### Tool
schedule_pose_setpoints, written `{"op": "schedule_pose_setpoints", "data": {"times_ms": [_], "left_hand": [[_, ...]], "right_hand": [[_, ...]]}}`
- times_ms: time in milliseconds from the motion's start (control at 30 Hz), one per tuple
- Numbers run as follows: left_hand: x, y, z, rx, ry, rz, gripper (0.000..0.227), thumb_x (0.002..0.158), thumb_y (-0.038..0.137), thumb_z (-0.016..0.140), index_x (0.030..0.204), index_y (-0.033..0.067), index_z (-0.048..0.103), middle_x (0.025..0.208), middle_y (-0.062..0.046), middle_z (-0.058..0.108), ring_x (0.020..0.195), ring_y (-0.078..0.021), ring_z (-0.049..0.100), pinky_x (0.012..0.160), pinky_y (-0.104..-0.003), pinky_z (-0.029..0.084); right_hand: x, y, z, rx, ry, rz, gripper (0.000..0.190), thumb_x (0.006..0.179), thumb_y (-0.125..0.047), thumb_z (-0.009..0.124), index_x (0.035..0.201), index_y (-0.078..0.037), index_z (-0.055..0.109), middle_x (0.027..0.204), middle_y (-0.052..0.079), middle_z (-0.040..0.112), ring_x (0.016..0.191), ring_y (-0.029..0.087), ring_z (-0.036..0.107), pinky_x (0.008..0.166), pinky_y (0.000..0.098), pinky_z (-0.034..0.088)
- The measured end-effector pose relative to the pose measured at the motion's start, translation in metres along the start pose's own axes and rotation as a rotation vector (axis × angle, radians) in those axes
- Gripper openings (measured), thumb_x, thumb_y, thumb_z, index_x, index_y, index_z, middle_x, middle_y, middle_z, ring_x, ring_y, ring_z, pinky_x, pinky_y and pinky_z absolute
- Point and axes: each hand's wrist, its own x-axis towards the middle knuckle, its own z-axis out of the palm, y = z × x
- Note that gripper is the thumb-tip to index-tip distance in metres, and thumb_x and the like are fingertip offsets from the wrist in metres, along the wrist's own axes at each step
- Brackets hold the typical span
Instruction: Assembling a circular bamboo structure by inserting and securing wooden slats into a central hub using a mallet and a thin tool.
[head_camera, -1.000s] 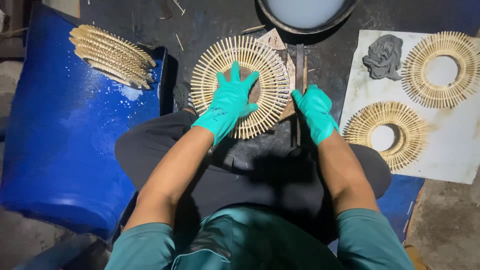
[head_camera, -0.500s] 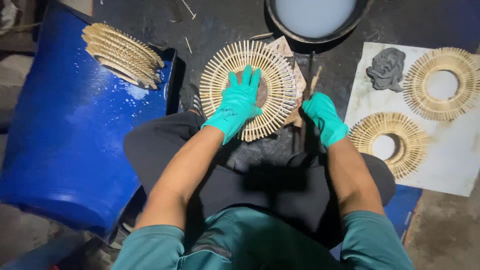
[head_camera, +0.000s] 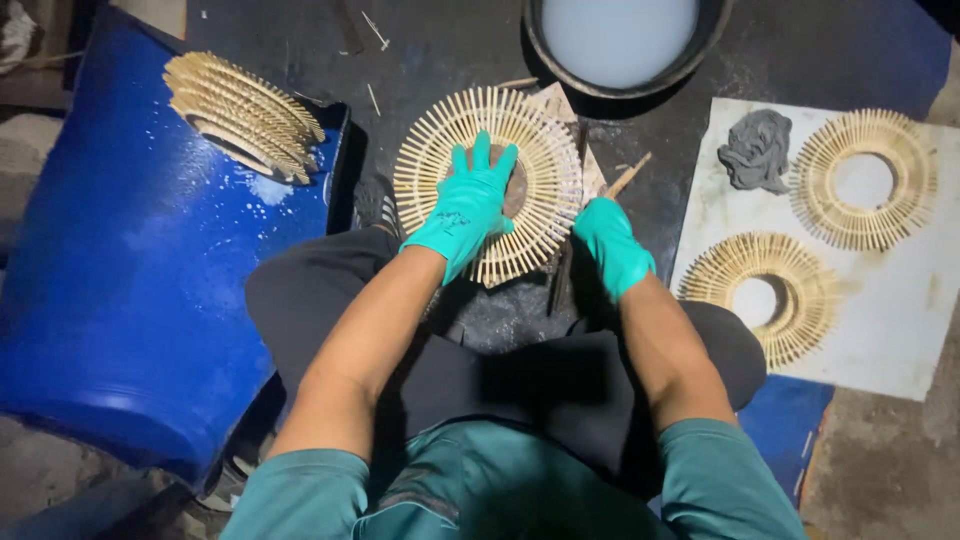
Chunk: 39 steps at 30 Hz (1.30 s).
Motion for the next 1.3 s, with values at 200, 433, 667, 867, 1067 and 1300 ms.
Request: {"op": "schedule_pose_setpoints", "data": {"times_ms": [200,433,667,867,1067,1300], "left_hand": [[0.004,0.0,-0.006,-0.019,-0.024,-0.039,0.129,0.051,0.034,0.1,0.157,0.0379,0.027,0.167,-0.018,0.009,0.148,-0.0537,0.018,0.108,-0.067,0.04],[0.006,-0.007,-0.003,0.063,-0.057,0.026,0.125,0.055,0.03,0.097,0.158,0.0399,0.027,0.17,-0.012,0.007,0.152,-0.0493,0.014,0.104,-0.075,0.038],[0.005,-0.003,-0.01,0.052,-0.105,0.024,0.123,0.057,0.032,0.098,0.157,0.0397,0.027,0.17,-0.012,0.004,0.152,-0.049,0.011,0.106,-0.076,0.034],[0.004,-0.009,-0.008,0.014,-0.082,0.042,0.125,0.055,0.032,0.1,0.157,0.0425,0.028,0.169,-0.013,0.005,0.153,-0.0475,0.011,0.109,-0.075,0.032],[0.008,-0.007,-0.015,0.063,-0.152,0.068,0.128,0.053,0.024,0.099,0.157,0.0453,0.028,0.17,-0.013,0.007,0.154,-0.046,0.012,0.112,-0.072,0.032],[0.008,-0.007,-0.015,0.043,-0.132,0.057,0.127,0.054,0.021,0.098,0.157,0.0451,0.028,0.169,-0.013,0.007,0.155,-0.0456,0.011,0.112,-0.074,0.03]], "right_hand": [[0.038,0.027,0.027,-0.127,-0.053,-0.083,0.044,0.091,-0.039,0.062,0.103,0.0,0.077,0.102,0.033,0.069,0.1,0.049,0.067,0.088,0.054,0.054],[0.011,0.034,0.013,-0.002,0.096,0.057,0.039,0.092,-0.032,0.058,0.105,0.0,0.076,0.102,0.032,0.07,0.099,0.049,0.068,0.087,0.0534,0.054],[-0.008,0.012,0.004,0.022,0.197,0.047,0.05,0.095,-0.043,0.059,0.114,0.002,0.07,0.1,0.032,0.069,0.095,0.049,0.067,0.084,0.0558,0.053],[-0.003,0.0,-0.009,0.04,0.164,-0.017,0.051,0.093,-0.04,0.062,0.114,0.005,0.066,0.093,0.031,0.07,0.087,0.048,0.068,0.077,0.0564,0.054],[-0.027,0.022,0.002,-0.124,0.389,0.028,0.039,0.106,-0.04,0.056,0.108,-0.003,0.067,0.097,0.027,0.071,0.085,0.046,0.069,0.076,0.0585,0.053],[-0.046,-0.02,-0.024,-0.131,0.337,-0.012,0.066,0.09,-0.062,0.069,0.11,0.001,0.06,0.099,0.029,0.069,0.087,0.047,0.068,0.075,0.0574,0.053]]}}
